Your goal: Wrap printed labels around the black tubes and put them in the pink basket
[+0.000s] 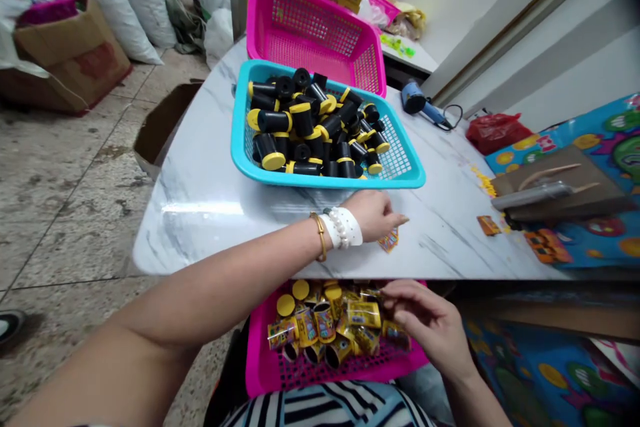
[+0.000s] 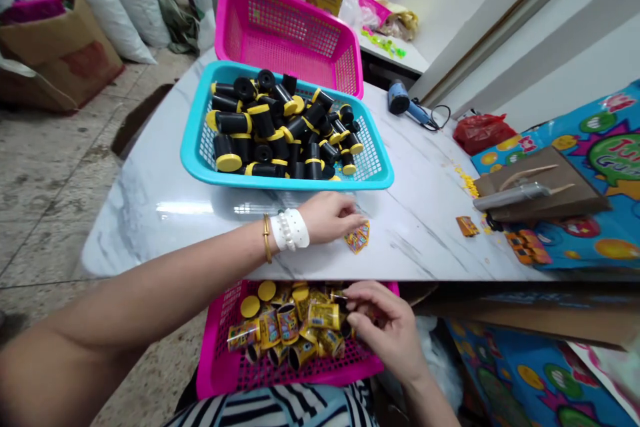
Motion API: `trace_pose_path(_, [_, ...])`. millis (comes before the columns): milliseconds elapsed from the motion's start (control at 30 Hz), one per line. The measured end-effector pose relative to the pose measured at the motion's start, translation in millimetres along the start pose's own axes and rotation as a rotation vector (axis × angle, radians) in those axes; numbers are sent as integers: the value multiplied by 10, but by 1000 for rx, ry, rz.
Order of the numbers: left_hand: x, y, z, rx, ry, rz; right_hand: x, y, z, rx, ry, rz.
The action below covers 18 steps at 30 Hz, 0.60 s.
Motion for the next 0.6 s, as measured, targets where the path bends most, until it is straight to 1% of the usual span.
trace_pose_path(33, [7,-3,-55,6,41,11,24,74,-53,-89,33,63])
trace_pose_path(67, [10,-11,-105,5,79,15,52,175,-112,-173,67,163])
trace_pose_path(133, [12,-50,-175,-8,133,-3,129,353,-210,-317,115,366])
trace_pose_path(167, [12,-79,-198,-13,152,-24,192,394,-236,-377,126,427])
trace_pose_path(200, [10,-108,-215,-14,168,-46,275,397,-245,-432,130,447])
trace_pose_path(267, [5,-156,-245,-12,200,-84,449,337,-227,-515,134,420])
trace_pose_path(333, [-5,-176,-269,-14,229,-104,552,272,-198,-543,144,401])
trace_pose_path(367, [-11,-178,-275,-13,240,-108,568,255,-191,-540,152,411])
trace_pose_path(467, [-34,-158,-257,-39,240,-83,515,265,-226,-510,180,491])
trace_pose_path(533, [-43,-163,-218,-91,201,-59,442,297,-297,-487,213,552])
trace_pose_path(600, [-40,-211,-184,-170,148,-65,365,330,-389,-465,253,610])
Point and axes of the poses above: each hand's wrist, its own x-axis towards the middle knuckle, its own y-axis out of the back of the hand, z = x × y, the point moved 10 cm from there along x, towards the middle knuckle, and after that the axes turned 12 degrees about -z, right-handed, at the moved point
